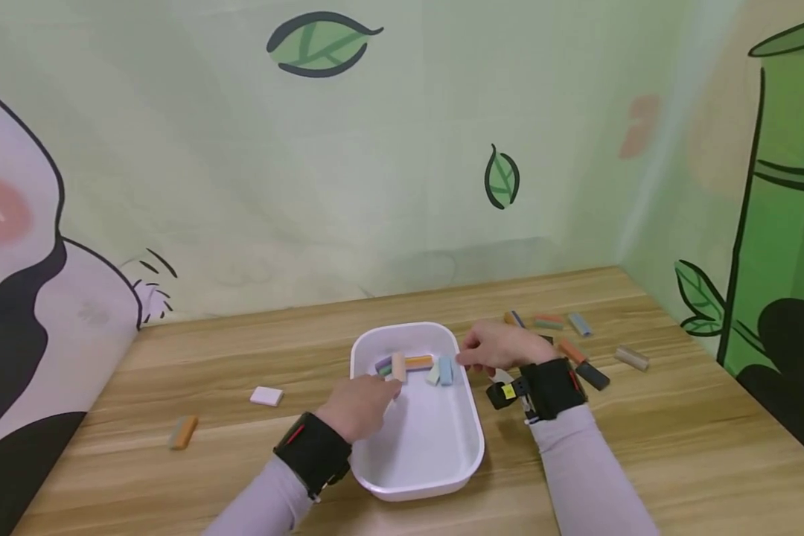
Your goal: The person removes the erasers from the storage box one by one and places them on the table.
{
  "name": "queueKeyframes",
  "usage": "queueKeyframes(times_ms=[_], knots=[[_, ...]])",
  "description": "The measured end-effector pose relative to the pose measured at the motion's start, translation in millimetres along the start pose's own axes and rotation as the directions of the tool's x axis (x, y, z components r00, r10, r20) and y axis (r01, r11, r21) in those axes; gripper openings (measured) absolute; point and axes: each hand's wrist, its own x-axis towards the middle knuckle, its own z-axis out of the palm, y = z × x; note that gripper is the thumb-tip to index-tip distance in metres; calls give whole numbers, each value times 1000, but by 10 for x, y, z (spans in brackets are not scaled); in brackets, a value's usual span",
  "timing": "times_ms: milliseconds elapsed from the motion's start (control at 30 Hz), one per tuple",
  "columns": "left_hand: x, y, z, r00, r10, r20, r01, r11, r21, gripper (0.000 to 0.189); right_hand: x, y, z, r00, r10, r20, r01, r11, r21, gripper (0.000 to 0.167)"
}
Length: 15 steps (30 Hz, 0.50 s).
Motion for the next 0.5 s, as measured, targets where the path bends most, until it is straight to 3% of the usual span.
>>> queueKeyframes(times_ms=[200, 500], knots=[[41, -9, -18, 1000, -30, 0, 30, 997, -68, 28, 3, -9, -26, 1000, 0, -3, 0, 1000, 5, 26], [32, -26, 25, 998, -16, -55, 9, 992, -126, 30, 2, 23, -3, 1000, -5, 1, 5, 1000, 23, 25]])
